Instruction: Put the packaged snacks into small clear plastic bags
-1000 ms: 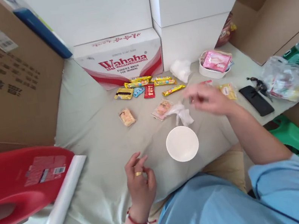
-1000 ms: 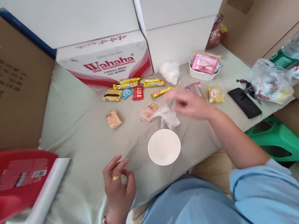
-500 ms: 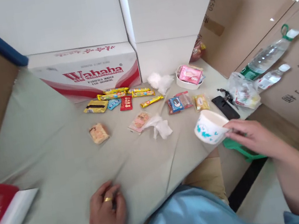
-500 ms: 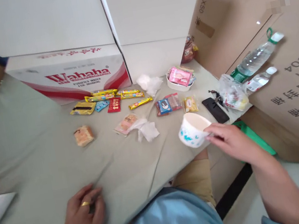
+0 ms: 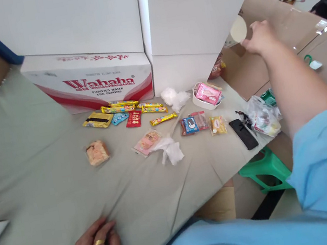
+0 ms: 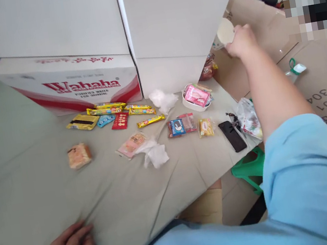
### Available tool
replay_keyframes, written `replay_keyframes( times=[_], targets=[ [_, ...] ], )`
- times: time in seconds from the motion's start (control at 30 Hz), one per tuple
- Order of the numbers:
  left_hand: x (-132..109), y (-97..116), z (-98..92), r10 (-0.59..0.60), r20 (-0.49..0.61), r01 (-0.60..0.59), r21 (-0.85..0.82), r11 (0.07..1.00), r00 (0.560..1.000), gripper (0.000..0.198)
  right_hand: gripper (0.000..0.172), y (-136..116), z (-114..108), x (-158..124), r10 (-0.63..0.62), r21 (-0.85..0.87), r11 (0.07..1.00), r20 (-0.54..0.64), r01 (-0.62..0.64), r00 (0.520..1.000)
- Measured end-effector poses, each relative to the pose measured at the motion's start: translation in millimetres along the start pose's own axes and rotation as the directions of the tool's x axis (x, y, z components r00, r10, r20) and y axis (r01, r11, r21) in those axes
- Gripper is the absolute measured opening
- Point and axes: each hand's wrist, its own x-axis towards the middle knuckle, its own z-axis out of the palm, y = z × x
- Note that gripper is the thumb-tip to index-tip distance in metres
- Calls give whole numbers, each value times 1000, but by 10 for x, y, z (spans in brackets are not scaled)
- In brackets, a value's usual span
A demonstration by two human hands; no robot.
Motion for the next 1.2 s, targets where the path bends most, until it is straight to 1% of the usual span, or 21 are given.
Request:
replay_keyframes(
  times=[0.07,0.13,0.17,0.27,0.3,0.37,0.47,0.53,0.6,0.63,0.7,0.77,0.83,0.9,0.97,1.0,1.03,1.1,1.13,1.17,1.2],
  targets=[
    [-1,-6,-30,12,20,-11,-26,1000,1000,23,42,-153,185,-312,105,-207,969,-137,-132,985],
    [36,-18,-81,5,46,-1,-71,997,999,20,31,-351,403,-863,175,-320,929,-54,-183,983],
    [79,-17,-111,0,53,6,-107,994,999,19,31,-447,510,-1184,207,-359,914,11,-189,978],
    [326,55,-200,-21,53,36,-302,953,998,22,29,-675,756,-2143,295,-415,881,102,-229,950],
    [448,110,-218,-36,70,61,-396,916,997,24,27,-730,806,-2425,351,-432,861,123,-269,928],
    [735,260,-212,-106,163,180,-556,812,981,24,27,-816,866,-2883,420,-381,860,144,-341,896],
    [1179,512,-60,-192,275,335,-745,577,942,19,32,-954,913,-3254,514,-197,854,165,-482,842],
    [1401,648,124,-204,328,384,-838,388,922,12,36,-1111,959,-3303,539,-94,842,166,-531,826],
    [1517,732,322,-268,347,403,-894,197,899,8,37,-1339,1040,-3242,496,-25,865,191,-501,847],
    [1535,751,409,-273,357,405,-903,146,894,8,37,-1474,1100,-3187,445,5,889,217,-457,869],
    [1514,744,540,-246,379,419,-898,135,892,8,34,-1754,1267,-3053,287,58,947,286,-316,914],
    [1458,698,606,-174,428,457,-866,201,887,11,31,-1999,1502,-2914,117,105,982,324,-159,939],
    [1408,648,627,-103,482,491,-828,270,870,14,30,-2169,1786,-2789,6,134,989,355,-57,935],
    [1385,619,625,-68,502,498,-814,300,862,13,34,-2259,2071,-2688,-29,140,989,443,-38,896],
    [1384,618,615,-64,497,492,-820,292,866,12,30,-2292,2299,-2622,4,96,993,559,-69,829],
    [1388,626,607,-67,497,495,-825,273,865,11,27,-2301,2377,-2606,42,71,992,578,-102,815],
    [1392,637,597,-65,504,503,-829,243,861,11,26,-2315,2427,-2605,93,61,986,558,-153,824],
    [1400,662,570,-56,517,519,-840,159,854,15,29,-2377,2453,-2647,226,150,939,414,-311,882],
    [1404,674,555,-47,517,519,-847,113,854,18,32,-2434,2438,-2690,307,262,879,325,-397,894],
    [1406,684,539,-35,514,515,-854,72,857,23,35,-2509,2415,-2745,387,397,789,271,-468,881],
    [1408,692,526,-19,508,509,-860,36,861,29,38,-2600,2390,-2812,453,527,672,263,-520,852]
  ],
)
